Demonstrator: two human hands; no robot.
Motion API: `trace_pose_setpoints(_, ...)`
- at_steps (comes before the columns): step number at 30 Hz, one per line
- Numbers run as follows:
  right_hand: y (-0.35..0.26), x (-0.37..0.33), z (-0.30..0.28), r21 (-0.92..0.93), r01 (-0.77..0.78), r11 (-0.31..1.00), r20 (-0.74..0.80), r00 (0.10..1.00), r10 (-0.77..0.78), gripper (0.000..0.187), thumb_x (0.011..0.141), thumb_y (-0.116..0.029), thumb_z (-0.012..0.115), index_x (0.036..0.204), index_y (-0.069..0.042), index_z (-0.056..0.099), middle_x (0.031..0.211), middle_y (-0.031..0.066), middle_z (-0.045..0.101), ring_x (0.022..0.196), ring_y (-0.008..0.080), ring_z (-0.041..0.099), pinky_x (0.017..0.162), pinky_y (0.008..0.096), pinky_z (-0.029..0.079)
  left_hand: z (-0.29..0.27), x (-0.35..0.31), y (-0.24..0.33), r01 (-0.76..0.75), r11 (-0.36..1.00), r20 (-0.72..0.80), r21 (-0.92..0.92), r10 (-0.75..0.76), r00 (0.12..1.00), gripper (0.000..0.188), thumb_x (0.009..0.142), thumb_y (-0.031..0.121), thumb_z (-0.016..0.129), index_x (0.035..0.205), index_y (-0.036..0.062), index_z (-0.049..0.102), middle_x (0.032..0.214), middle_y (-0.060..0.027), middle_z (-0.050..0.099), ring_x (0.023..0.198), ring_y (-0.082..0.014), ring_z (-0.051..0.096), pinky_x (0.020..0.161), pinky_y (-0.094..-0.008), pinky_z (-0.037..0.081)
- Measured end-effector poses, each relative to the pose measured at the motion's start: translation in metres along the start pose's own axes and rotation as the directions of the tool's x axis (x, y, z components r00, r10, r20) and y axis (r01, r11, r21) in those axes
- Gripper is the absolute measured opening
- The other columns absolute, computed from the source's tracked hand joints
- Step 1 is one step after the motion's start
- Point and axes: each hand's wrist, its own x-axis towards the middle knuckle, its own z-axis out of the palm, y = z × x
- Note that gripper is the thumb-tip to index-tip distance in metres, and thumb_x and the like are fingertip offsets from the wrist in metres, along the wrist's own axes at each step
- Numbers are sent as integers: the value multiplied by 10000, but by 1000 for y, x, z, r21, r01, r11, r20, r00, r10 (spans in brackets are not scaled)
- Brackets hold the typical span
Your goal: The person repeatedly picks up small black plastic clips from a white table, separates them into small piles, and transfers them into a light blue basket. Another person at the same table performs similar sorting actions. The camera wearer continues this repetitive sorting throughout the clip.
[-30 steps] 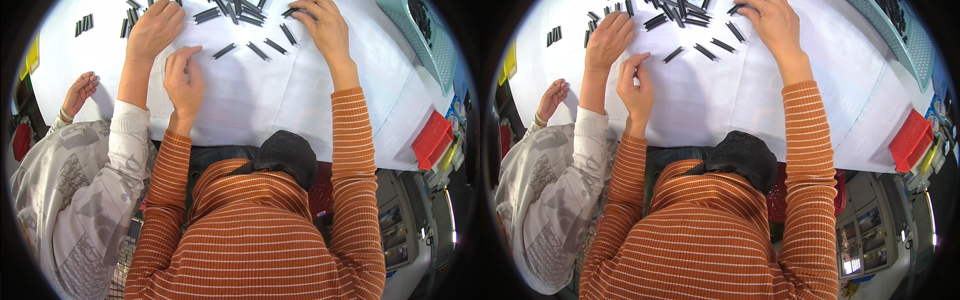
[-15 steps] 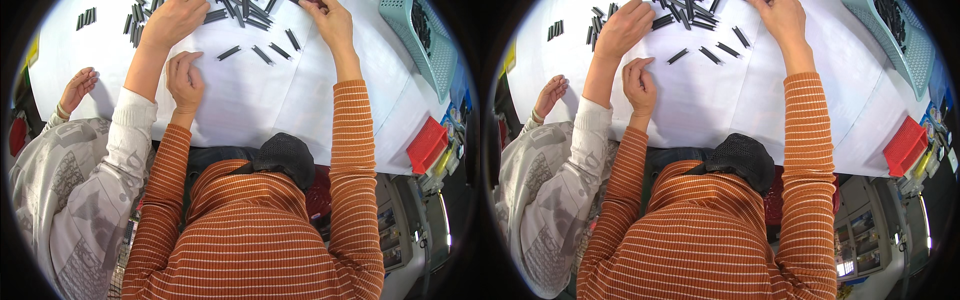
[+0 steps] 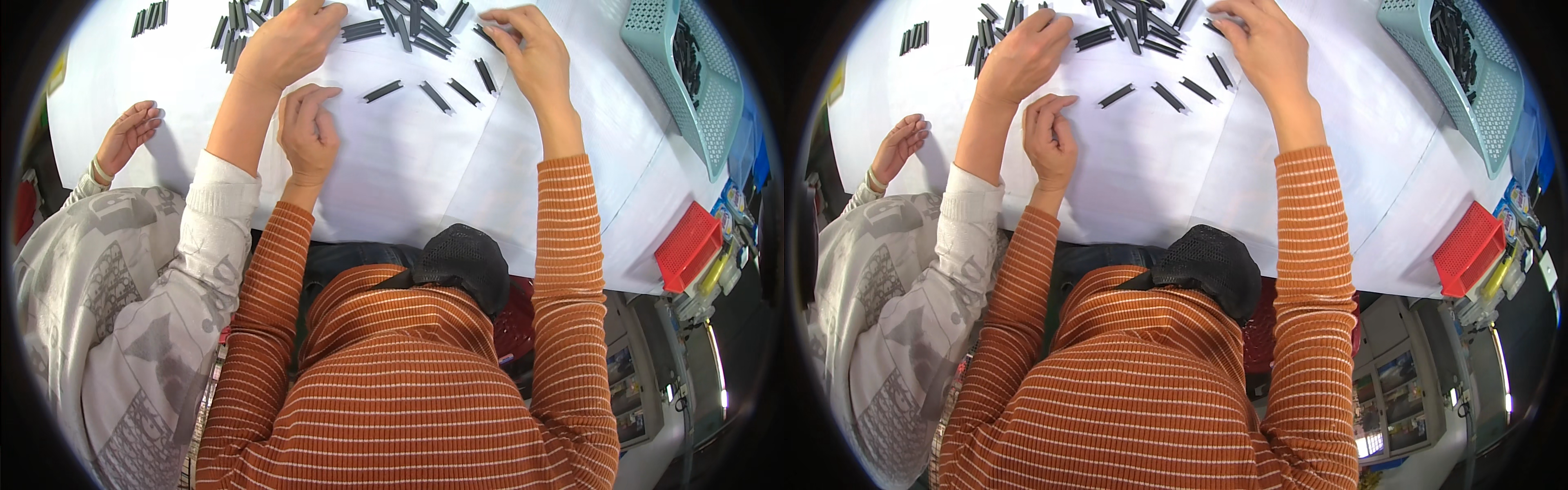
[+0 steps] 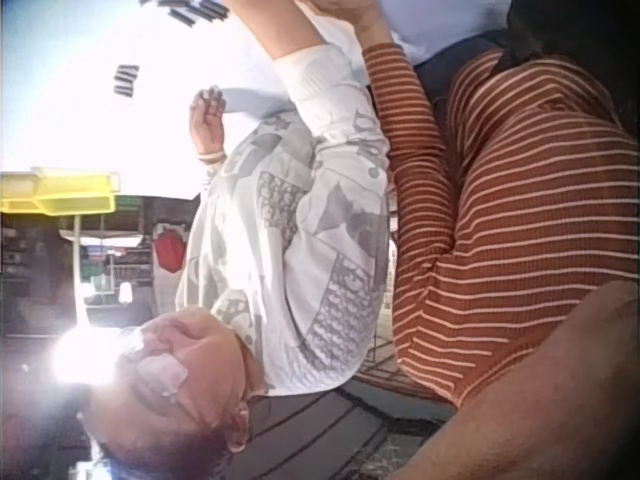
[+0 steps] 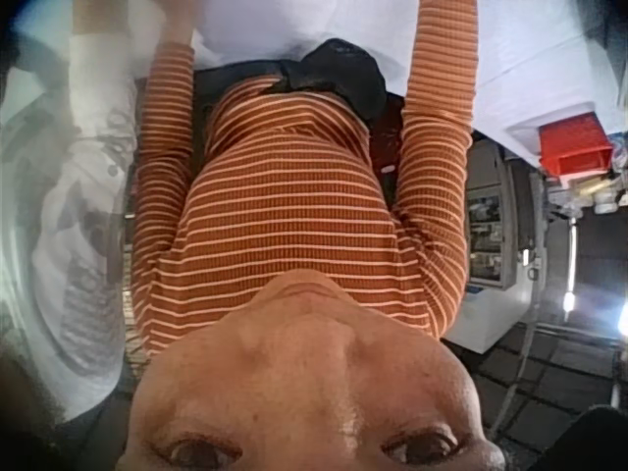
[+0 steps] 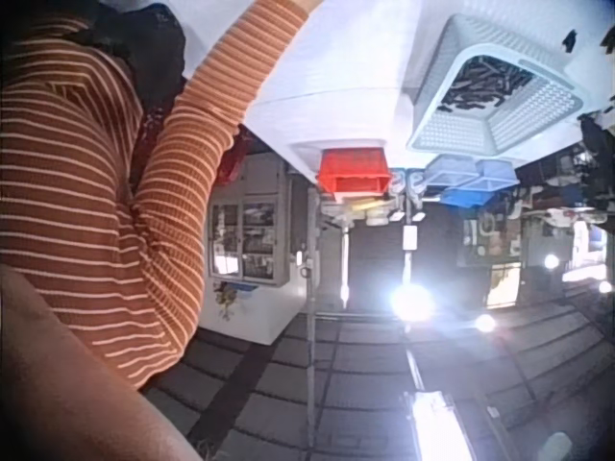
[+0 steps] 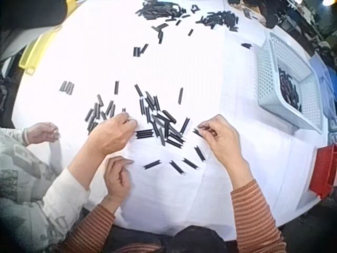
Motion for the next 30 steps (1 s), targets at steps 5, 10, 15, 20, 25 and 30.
trace_pose_setpoints(5, -20, 33, 7, -86, 360, 929, 56, 933, -356, 91, 813, -110, 694, 892, -68, 704, 921, 65, 620, 813, 247, 600, 737, 338, 491, 0, 1, -3, -29, 999, -5, 16, 29, 1000, 313, 746, -54, 505, 914, 88, 727, 926, -95, 637, 873, -286, 607, 766, -355, 497)
trace_pose_setpoints(10, -9, 45, -2, -114, 206, 972, 156, 970, -187, 121, 843, -164, 664, 902, -69, 713, 882, 95, 637, 886, 277, 600, 785, 360, 483, -2, 2, 0, 8, 1000, 10, -12, -8, 1000, 311, 738, -69, 521, 922, 80, 722, 931, -109, 638, 867, -296, 610, 745, -365, 504)
trace_pose_setpoints(15, 0, 43, -5, -120, -14, 993, 108, 994, 27, 190, 832, -214, 688, 911, -44, 720, 862, 128, 649, 829, 307, 617, 760, 389, 491, -2, 0, -2, 40, 999, 11, -21, -40, 999, 323, 719, -99, 538, 923, 77, 718, 925, -103, 639, 849, -280, 608, 713, -358, 511)
trace_pose_setpoints(20, 21, 40, 5, -151, -54, 987, -5, 999, 54, 194, 845, -302, 729, 910, -120, 745, 899, 17, 673, 809, 130, 611, 739, 269, 486, -1, 2, 0, 42, 999, 13, -19, -42, 999, 318, 713, -108, 543, 912, 74, 712, 925, -93, 641, 837, -265, 605, 681, -346, 510)
trace_pose_setpoints(25, 20, 50, 2, -194, -148, 970, 6, 988, 152, 219, 846, -310, 721, 916, -103, 741, 868, 59, 710, 810, 151, 650, 749, 285, 499, -3, 3, 2, 64, 997, 21, -37, -63, 998, 329, 705, -116, 546, 913, 76, 712, 933, -80, 644, 821, -251, 599, 660, -330, 504)
trace_pose_setpoints(30, 18, 67, 0, -141, -202, 969, 61, 975, 212, 247, 846, -333, 711, 930, -103, 743, 883, 64, 727, 813, 184, 664, 759, 308, 507, -3, 3, 0, 55, 997, 9, -51, -55, 998, 309, 721, -113, 550, 911, 73, 708, 944, -77, 643, 820, -245, 597, 665, -314, 500)
